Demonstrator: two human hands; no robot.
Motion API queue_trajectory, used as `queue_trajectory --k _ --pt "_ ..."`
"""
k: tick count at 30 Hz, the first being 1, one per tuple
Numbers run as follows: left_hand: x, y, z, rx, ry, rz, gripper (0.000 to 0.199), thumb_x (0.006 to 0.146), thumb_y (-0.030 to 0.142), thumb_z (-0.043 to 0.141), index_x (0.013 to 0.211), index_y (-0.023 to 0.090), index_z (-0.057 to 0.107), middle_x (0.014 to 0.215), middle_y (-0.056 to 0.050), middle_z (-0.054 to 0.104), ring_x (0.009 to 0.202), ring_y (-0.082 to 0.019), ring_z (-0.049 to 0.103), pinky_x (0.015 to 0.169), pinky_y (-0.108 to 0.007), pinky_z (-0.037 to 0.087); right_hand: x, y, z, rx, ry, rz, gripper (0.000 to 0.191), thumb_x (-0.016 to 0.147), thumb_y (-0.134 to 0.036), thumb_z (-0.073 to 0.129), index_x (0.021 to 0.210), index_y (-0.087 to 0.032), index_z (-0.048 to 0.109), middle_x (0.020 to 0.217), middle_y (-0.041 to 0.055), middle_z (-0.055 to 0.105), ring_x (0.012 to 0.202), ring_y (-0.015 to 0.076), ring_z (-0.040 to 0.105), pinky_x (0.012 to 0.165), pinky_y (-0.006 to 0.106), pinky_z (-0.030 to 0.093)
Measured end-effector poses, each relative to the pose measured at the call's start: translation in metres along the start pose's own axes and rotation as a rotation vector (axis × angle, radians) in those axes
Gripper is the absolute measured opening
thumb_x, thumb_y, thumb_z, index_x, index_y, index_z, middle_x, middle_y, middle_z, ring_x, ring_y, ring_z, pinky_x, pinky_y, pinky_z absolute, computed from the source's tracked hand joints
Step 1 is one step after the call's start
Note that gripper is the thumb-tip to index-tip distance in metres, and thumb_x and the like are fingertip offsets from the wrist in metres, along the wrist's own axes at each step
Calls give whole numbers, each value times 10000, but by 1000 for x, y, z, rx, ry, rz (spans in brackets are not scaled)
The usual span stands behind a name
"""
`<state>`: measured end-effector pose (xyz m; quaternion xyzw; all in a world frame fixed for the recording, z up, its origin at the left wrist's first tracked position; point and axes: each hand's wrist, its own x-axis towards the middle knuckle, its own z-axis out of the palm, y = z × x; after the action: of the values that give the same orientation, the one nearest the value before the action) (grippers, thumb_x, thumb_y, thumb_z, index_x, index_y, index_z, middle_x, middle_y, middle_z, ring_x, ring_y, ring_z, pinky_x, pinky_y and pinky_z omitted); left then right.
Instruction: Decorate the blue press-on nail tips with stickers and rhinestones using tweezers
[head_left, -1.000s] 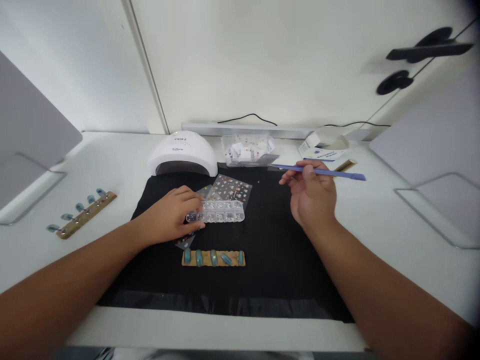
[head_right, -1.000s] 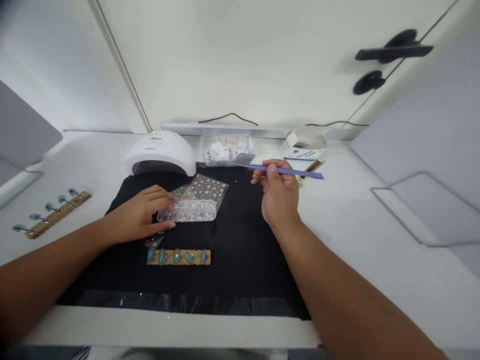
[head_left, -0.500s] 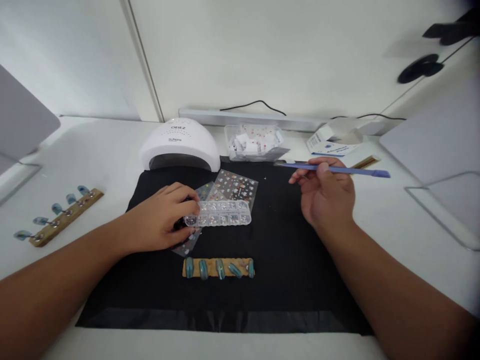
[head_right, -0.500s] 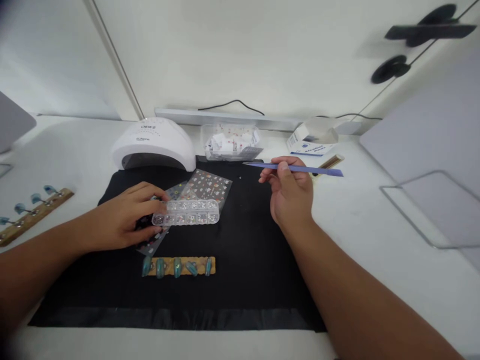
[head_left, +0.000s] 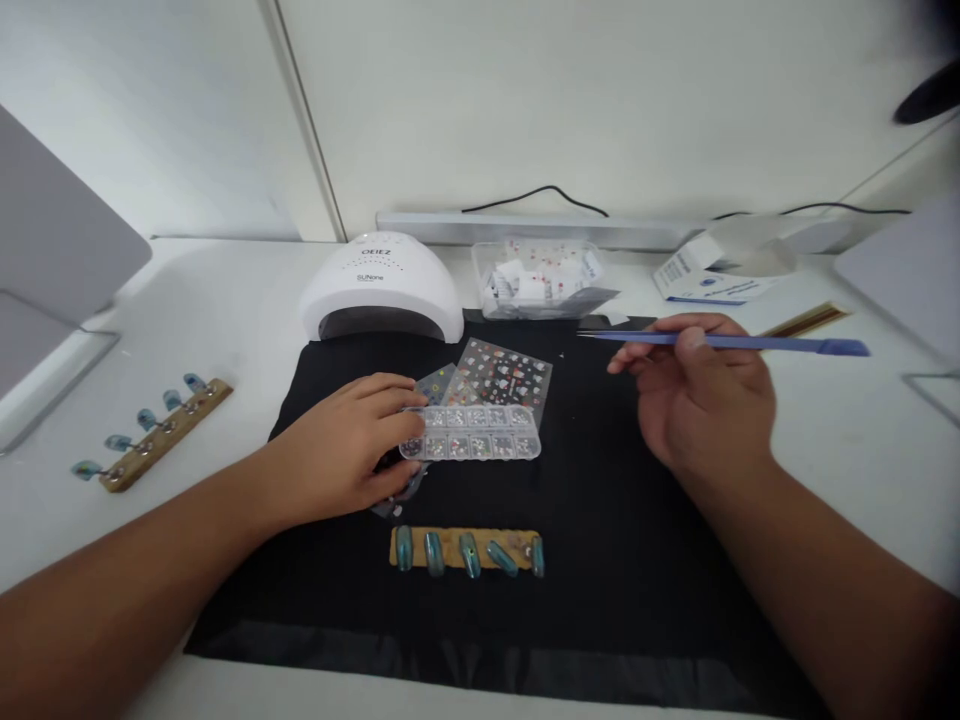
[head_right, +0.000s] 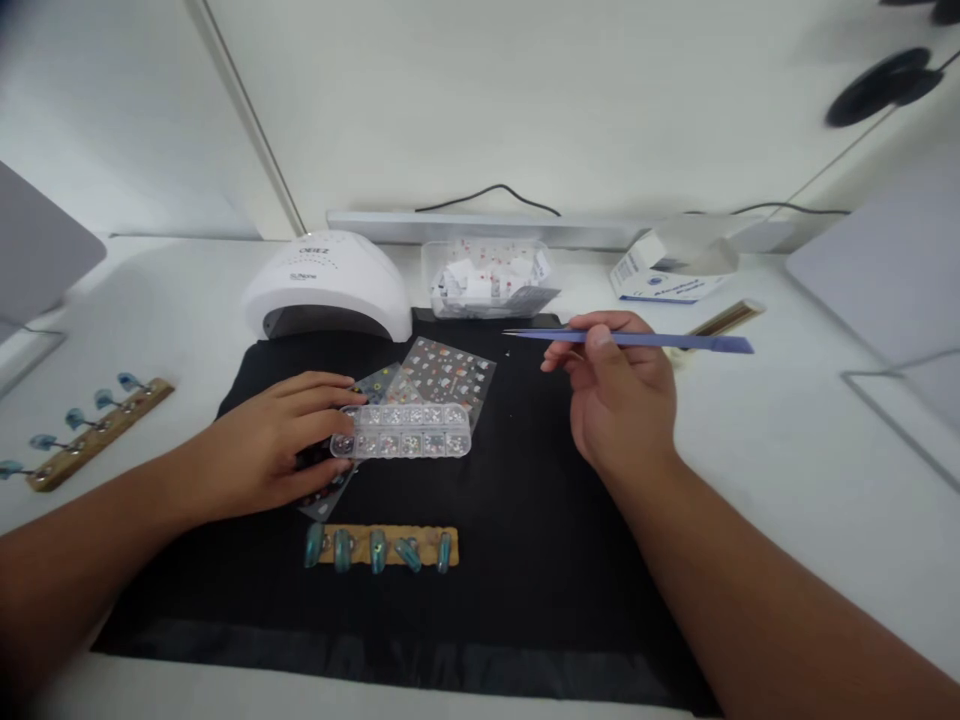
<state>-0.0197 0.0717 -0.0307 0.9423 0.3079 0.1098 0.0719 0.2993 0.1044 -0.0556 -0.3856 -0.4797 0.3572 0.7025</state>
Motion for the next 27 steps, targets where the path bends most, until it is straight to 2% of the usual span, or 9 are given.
queue_trajectory --k 3,6,11,15,17,22,27 --pt "0 3 0 10 -5 5 159 895 281 571 968 152 626 1194 -113 642 1172 -282 556 1019 -463 471 -5 -5 5 1 -21 -6 104 851 -289 651 771 -313 712 708 19 596 644 186 536 596 373 469" --pt "1 6 1 6 -11 21 163 906 280 556 954 145 635 1213 -125 637 1156 -289 567 993 -471 491 -17 -15 14 7 -98 -35 91 857 -307 646 805 -314 721 760 26 597 658 194 543 636 395 475" --pt "3 10 6 -52 9 90 202 933 307 531 936 140 645 1219 -136 639 1156 -279 571 998 -457 496 -45 -32 26 69 -425 -39 123 868 -319 637 936 -258 719 802 37 640 770 214 610 710 397 503" --pt "5 10 7 -92 16 112 212 936 315 535 927 139 652 1201 -137 653 1149 -272 586 990 -451 509 -60 -39 31 178 -631 39 162 913 -285 576 998 -244 707 777 39 644 740 203 613 776 456 535" --pt "5 10 7 -103 22 107 213 936 317 538 927 141 657 1204 -137 659 1154 -273 594 993 -448 514 -64 -38 33 200 -674 87 168 918 -288 571 1012 -249 705 765 35 638 727 196 615 785 466 549" --pt "7 11 9 -67 57 159 222 945 290 526 932 123 672 1213 -163 673 1168 -267 622 1069 -443 477 -68 -28 34 185 -678 211 148 905 -303 602 1010 -265 698 842 35 629 826 200 639 782 426 566" --pt "8 12 9 -25 49 179 226 945 289 526 959 123 678 1228 -171 672 1177 -274 629 1075 -457 477 -67 -28 37 113 -705 313 130 907 -320 609 979 -257 696 866 39 661 853 192 675 786 381 562"
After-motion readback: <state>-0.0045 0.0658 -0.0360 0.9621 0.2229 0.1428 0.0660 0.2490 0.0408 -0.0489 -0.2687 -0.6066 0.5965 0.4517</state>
